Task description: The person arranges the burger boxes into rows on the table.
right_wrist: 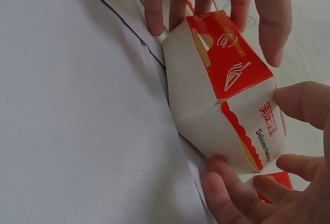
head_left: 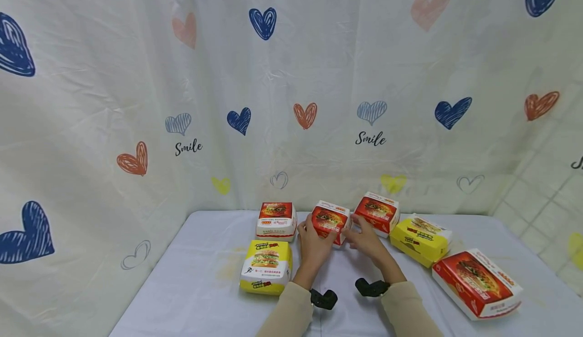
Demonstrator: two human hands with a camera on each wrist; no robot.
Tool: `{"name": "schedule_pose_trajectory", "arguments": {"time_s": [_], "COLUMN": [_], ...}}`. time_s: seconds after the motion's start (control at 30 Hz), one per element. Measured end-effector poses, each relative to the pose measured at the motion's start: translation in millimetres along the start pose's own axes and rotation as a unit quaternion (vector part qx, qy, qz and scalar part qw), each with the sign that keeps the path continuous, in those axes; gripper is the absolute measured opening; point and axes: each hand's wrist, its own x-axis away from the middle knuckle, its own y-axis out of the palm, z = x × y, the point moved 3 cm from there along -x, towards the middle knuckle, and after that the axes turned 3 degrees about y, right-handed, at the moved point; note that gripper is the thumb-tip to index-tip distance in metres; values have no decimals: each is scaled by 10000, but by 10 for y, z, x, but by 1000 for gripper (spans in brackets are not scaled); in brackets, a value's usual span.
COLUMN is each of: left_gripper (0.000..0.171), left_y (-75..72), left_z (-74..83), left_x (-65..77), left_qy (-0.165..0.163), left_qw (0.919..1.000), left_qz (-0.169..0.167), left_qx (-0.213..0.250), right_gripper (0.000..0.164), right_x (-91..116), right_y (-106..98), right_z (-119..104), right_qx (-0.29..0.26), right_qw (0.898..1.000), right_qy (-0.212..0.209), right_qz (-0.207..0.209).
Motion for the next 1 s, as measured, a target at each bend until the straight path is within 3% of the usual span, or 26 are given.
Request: {"name": "schedule_pose_trajectory", "arguments": {"time_s": [0.5,0.77,1.0], "left_gripper": [89,97,90], "left_y": [38,44,50], "left_z": [-46,-49,-46], "left_x": [3,-10,-12], "left_qy": [23,-140,-227], "left_qw": [9999,9998,9990], "left_qz": [-86,-10,99], "left_qx": [-60,156,377], "right_gripper": [87,93,94], "right_x": [-5,-5,-2], "right_y": [-8,-35,-56], "right_z": [54,70,64], "right_qx": [151,261,316], "right_qw": [9999,9997,9995], "right_qy": [-41,21,58], "right_qz": [-46,-1,49]}}
